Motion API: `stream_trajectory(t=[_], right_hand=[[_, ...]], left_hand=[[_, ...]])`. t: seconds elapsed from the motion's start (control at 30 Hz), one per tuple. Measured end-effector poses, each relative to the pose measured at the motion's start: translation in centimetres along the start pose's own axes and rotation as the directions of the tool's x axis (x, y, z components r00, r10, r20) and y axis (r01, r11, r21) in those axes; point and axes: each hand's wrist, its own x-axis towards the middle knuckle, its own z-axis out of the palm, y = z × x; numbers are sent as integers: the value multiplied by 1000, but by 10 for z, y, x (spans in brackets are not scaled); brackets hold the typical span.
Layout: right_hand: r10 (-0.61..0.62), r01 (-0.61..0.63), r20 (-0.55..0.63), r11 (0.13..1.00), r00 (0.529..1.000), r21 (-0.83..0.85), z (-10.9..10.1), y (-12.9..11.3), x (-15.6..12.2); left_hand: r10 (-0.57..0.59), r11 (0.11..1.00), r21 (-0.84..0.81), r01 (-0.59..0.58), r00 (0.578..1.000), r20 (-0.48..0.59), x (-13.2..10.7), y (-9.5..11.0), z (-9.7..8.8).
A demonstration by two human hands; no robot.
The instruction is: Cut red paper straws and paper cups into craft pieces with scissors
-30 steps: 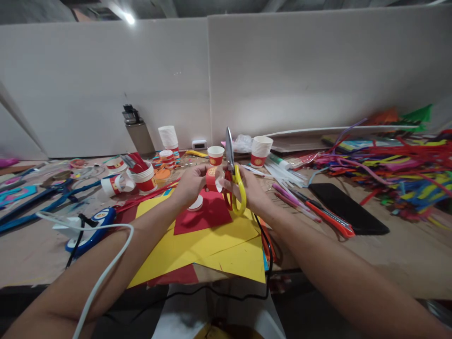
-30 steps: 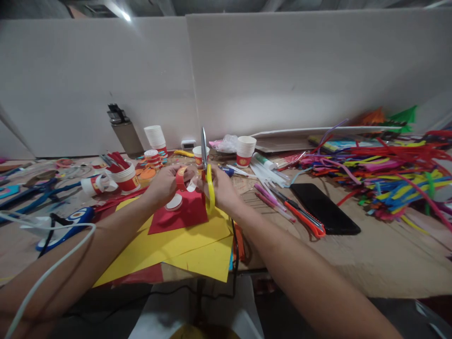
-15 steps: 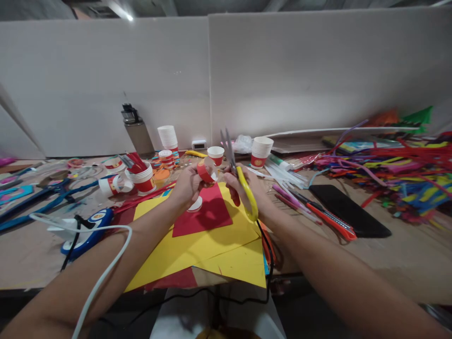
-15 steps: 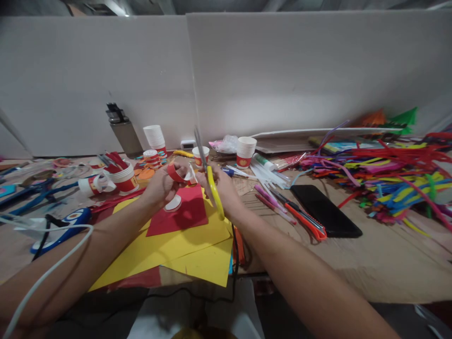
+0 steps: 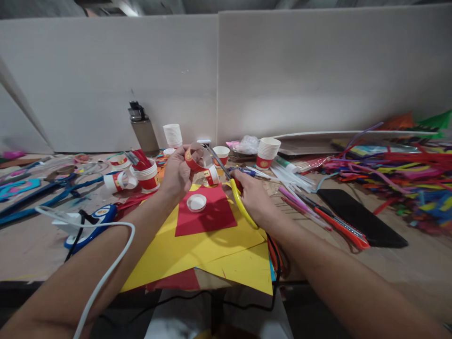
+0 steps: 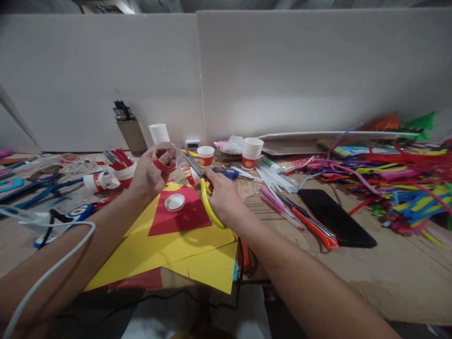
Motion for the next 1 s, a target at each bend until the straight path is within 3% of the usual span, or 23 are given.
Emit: stream_trajectory(t=[0.23,0.6,1.0], right_hand=[[-38,38,-2,999,999,-31,1,-3,-1],[-59,58,-31,998,998,-28,2,-2,-3],[-37,37,-15,999,999,2,1,-4,-3]], left_hand=[[-30,997,-69,34,998,61,-4,0,5],[-74,996,-48,81,989,125,-4,0,2],[-127,986,-90,140,982,138,1,0,1]])
